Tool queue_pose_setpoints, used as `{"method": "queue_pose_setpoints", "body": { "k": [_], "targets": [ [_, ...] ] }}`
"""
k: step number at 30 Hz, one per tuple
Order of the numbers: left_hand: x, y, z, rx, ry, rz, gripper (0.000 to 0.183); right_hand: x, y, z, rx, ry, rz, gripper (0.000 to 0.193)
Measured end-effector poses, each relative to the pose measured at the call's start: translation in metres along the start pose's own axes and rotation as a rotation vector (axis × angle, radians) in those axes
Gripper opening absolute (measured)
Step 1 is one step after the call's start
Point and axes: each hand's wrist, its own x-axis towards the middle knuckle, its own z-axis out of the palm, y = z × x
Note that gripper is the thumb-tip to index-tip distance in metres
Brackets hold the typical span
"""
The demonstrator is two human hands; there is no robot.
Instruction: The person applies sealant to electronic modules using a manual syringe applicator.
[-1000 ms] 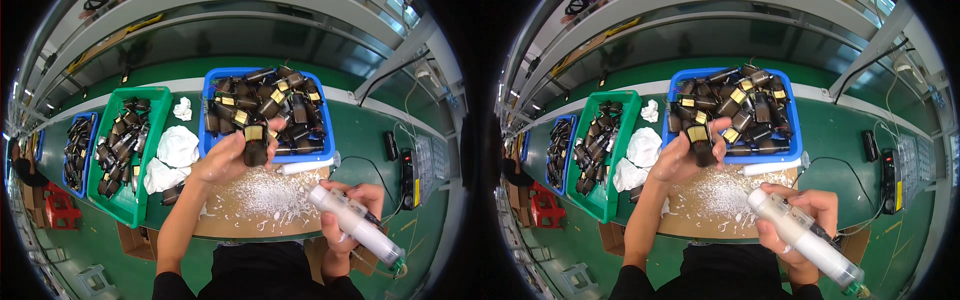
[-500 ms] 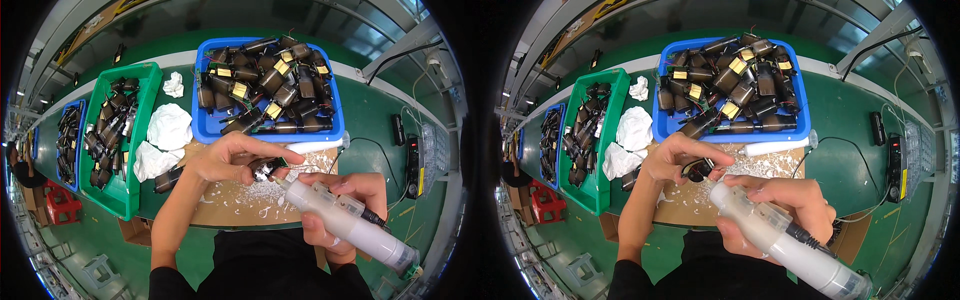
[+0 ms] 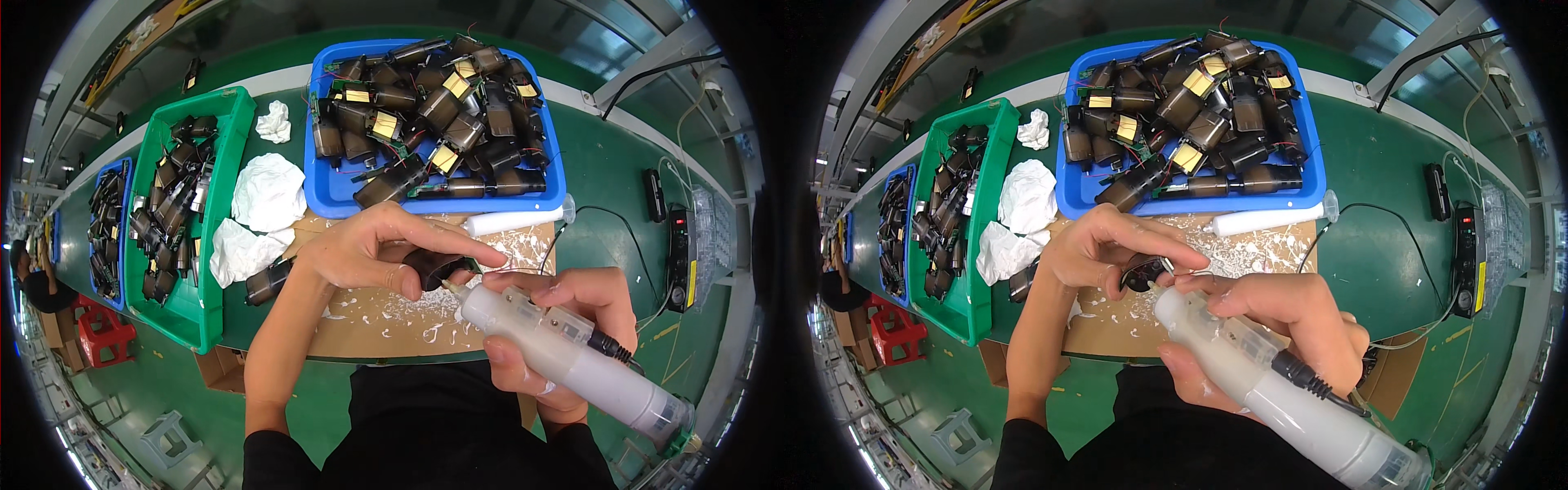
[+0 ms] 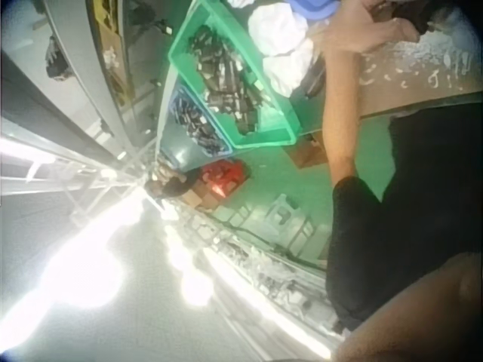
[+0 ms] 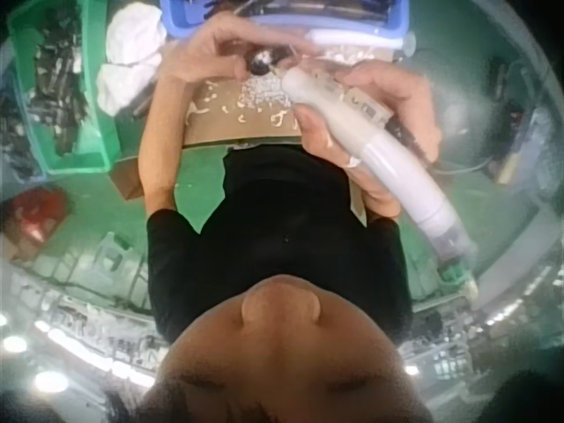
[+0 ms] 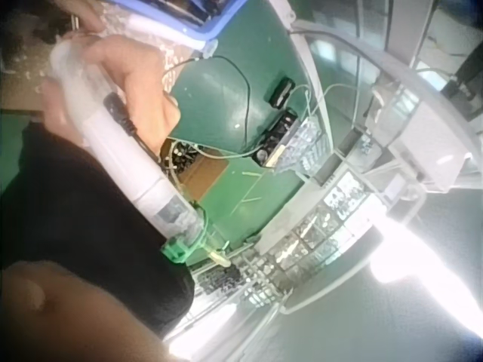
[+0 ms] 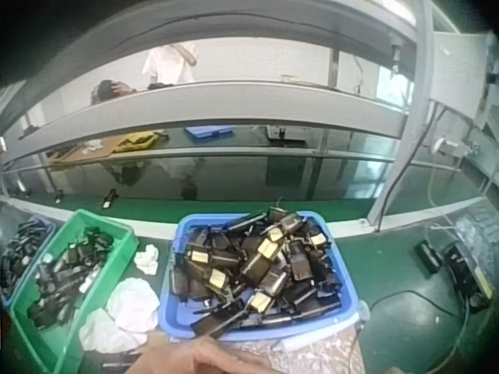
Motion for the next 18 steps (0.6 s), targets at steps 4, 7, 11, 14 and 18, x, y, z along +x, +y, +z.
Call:
{"method": "queue_pose_setpoints", "body": {
  "k": [4,7,11,14,18],
  "targets": [
    [0.0013,0.0024,0.0067,0.040,0.103,-0.019,0.085,-0.0012,-0.0006,0.0014,0.022,-0.004,0.048,0.049],
    [0.0015,0.0019,0.0074,0.037,0.110,-0.015,0.084,-0.0020,-0.0013,0.0008,0.045,0.002,0.050,0.049],
    [0.0013,0.0025,0.0096,0.001,0.137,-0.041,0.084,-0.0026,-0.0028,-0.0001,-0.011,0.001,0.047,0.050],
    [0.0009,0.0015,0.0074,0.020,0.097,-0.032,0.084,-0.0019,-0.0021,-0.0018,-0.051,-0.018,0.029,0.050],
    [0.0013,0.0034,0.0079,0.017,0.089,-0.042,0.085,-0.0020,0.0006,0.0026,0.003,0.016,0.013,0.050]
  ]
}}
